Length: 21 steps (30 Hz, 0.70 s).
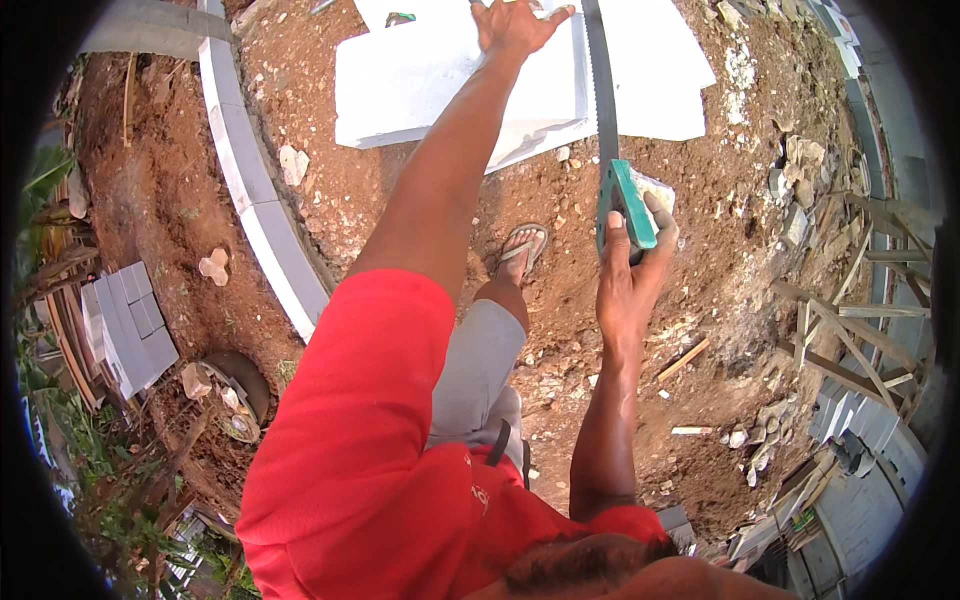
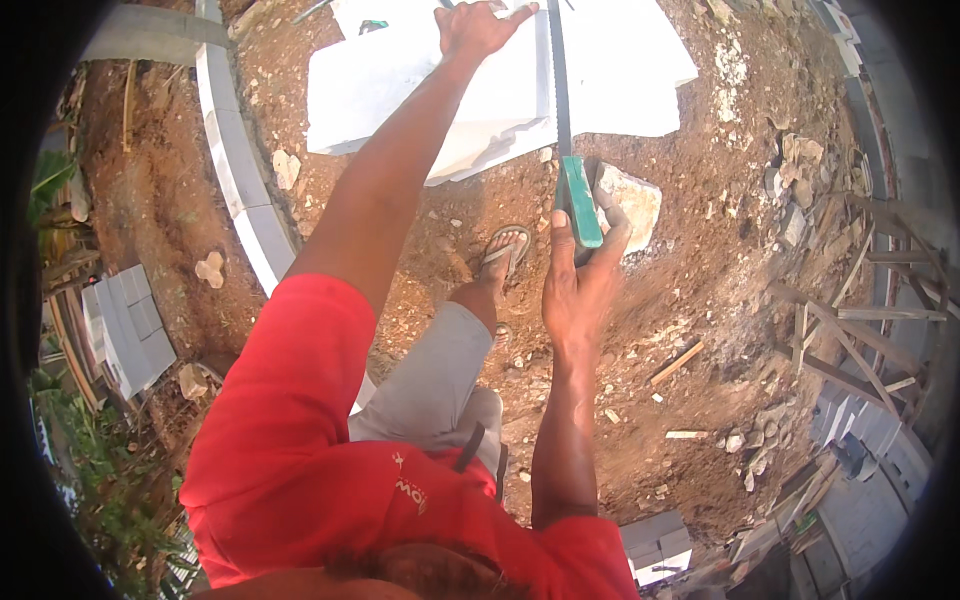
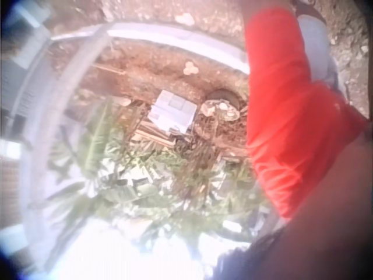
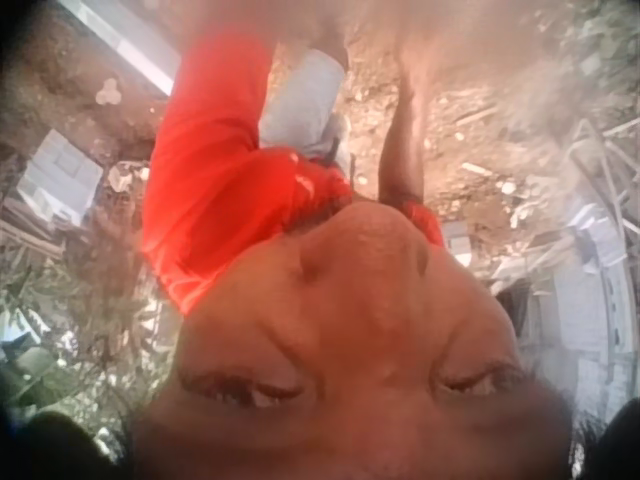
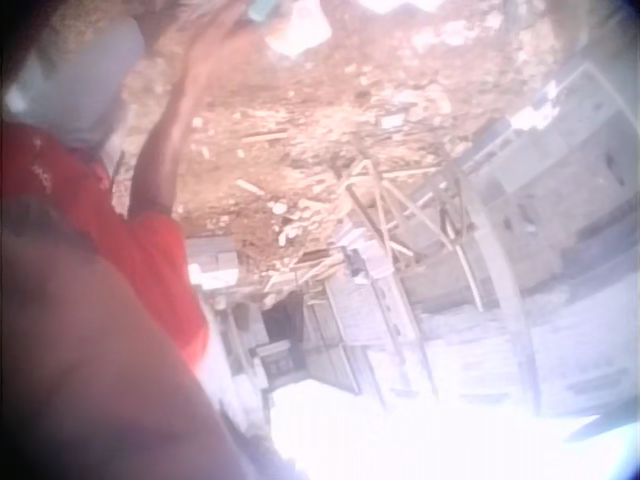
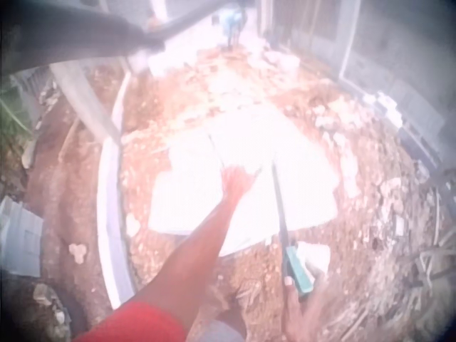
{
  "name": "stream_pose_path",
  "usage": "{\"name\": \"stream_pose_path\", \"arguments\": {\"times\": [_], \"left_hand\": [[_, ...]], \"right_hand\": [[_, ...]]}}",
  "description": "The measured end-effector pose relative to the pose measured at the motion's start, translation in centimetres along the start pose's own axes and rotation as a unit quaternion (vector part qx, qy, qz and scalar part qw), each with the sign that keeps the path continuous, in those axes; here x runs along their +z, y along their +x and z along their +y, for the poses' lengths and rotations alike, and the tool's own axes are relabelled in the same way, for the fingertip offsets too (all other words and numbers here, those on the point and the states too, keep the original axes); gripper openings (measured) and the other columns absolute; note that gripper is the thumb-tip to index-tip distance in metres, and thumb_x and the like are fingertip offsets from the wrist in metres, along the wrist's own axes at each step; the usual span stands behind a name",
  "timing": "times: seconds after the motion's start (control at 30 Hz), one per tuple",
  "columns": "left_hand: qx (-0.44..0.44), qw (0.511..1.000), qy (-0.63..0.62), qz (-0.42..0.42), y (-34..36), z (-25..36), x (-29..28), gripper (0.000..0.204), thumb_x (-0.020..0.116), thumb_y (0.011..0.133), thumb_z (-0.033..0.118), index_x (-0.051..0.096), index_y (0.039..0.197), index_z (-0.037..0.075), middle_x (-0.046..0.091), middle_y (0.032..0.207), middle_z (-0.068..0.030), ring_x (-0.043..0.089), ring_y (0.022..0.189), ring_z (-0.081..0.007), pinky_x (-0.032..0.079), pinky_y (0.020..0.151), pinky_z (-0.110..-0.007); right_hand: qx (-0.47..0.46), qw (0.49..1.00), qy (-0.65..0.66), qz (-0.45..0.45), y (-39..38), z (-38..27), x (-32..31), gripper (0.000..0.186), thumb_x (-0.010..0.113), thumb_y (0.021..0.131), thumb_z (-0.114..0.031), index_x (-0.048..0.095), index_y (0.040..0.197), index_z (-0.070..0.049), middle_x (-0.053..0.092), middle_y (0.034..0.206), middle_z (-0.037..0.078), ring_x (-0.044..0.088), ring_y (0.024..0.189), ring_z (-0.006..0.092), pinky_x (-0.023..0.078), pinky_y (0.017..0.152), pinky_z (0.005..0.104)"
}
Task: The person measures and cuts a white tile with a hand saw, then applies mortar to the tile and places it into a curved border. The person uses a trowel to spread mortar and adjusts the tile into position.
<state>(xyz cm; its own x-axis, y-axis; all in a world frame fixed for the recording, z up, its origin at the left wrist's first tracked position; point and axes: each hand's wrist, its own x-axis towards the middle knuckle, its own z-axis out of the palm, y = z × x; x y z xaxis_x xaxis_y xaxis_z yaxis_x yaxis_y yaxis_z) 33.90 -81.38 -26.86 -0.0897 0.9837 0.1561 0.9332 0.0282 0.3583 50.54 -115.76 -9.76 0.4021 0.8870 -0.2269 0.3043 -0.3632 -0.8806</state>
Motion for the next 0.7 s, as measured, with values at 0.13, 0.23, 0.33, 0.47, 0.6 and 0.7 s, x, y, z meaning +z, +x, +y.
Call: {"name": "stream_pose_path", "arguments": {"times": [0.13, 0.23, 0.33, 0.47, 0.6, 0.7], "left_hand": [[-0.006, 1.000, -0.009, 0.023, 1.1, -0.1, 0.7, 0.093, 0.052, 0.095, 0.081, 0.076, 0.117, -0.007, 0.073, 0.121, -0.0299, 0.065, 0.123, -0.0447, 0.041, 0.114, -0.057], [0.003, 1.000, -0.021, -0.011, 0.9, -0.1, -0.1, 0.089, 0.054, 0.096, 0.077, 0.075, 0.120, -0.007, 0.073, 0.122, -0.0313, 0.064, 0.124, -0.0453, 0.041, 0.113, -0.057], [0.018, 1.000, 0.015, -0.015, 0.8, 0.3, -0.5, 0.086, 0.046, 0.091, 0.089, 0.082, 0.125, 0.019, 0.077, 0.080, -0.0111, 0.071, 0.087, -0.0226, 0.035, 0.096, -0.043], [0.023, 1.000, 0.013, 0.004, 0.9, -0.3, -0.3, 0.085, 0.048, 0.091, 0.089, 0.083, 0.121, 0.018, 0.076, 0.073, -0.0104, 0.071, 0.080, -0.0218, 0.035, 0.093, -0.041], [0.015, 0.999, 0.028, -0.017, 0.9, 0.2, -1.1, 0.081, 0.051, 0.091, 0.087, 0.084, 0.119, 0.018, 0.076, 0.075, -0.0103, 0.071, 0.080, -0.0214, 0.035, 0.093, -0.042], [-0.004, 0.999, -0.001, -0.046, 1.1, 0.4, -1.0, 0.078, 0.051, 0.091, 0.086, 0.083, 0.122, 0.022, 0.078, 0.085, -0.0102, 0.068, 0.096, -0.0195, 0.034, 0.099, -0.044]], "right_hand": [[0.001, 0.999, 0.007, -0.035, 0.9, -0.7, 0.2, 0.063, 0.061, 0.109, -0.047, 0.050, 0.157, -0.009, 0.069, 0.135, 0.025, 0.068, 0.122, 0.0327, 0.055, 0.102, 0.0484], [0.011, 0.999, 0.009, -0.046, 1.3, -0.6, 0.2, 0.061, 0.060, 0.109, -0.046, 0.052, 0.157, -0.009, 0.066, 0.141, 0.026, 0.064, 0.132, 0.0356, 0.054, 0.106, 0.0521], [0.022, 0.999, 0.011, -0.048, 1.0, -1.3, -0.3, 0.060, 0.060, 0.110, -0.045, 0.052, 0.157, -0.008, 0.066, 0.141, 0.025, 0.064, 0.133, 0.0358, 0.054, 0.107, 0.0517], [0.014, 0.998, -0.029, -0.046, -0.2, -2.7, -0.6, 0.058, 0.059, 0.110, -0.042, 0.053, 0.156, -0.008, 0.066, 0.142, 0.026, 0.063, 0.135, 0.0334, 0.053, 0.109, 0.0499], [0.012, 0.998, -0.049, -0.026, 1.6, -3.7, 0.5, 0.055, 0.059, 0.111, -0.039, 0.054, 0.155, -0.006, 0.074, 0.121, 0.022, 0.070, 0.100, 0.0223, 0.056, 0.082, 0.0426], [0.016, 0.996, -0.084, -0.025, 4.7, -4.5, 1.8, 0.051, 0.059, 0.111, -0.035, 0.056, 0.153, -0.005, 0.077, 0.095, 0.018, 0.065, 0.070, 0.0150, 0.051, 0.061, 0.0377]]}}
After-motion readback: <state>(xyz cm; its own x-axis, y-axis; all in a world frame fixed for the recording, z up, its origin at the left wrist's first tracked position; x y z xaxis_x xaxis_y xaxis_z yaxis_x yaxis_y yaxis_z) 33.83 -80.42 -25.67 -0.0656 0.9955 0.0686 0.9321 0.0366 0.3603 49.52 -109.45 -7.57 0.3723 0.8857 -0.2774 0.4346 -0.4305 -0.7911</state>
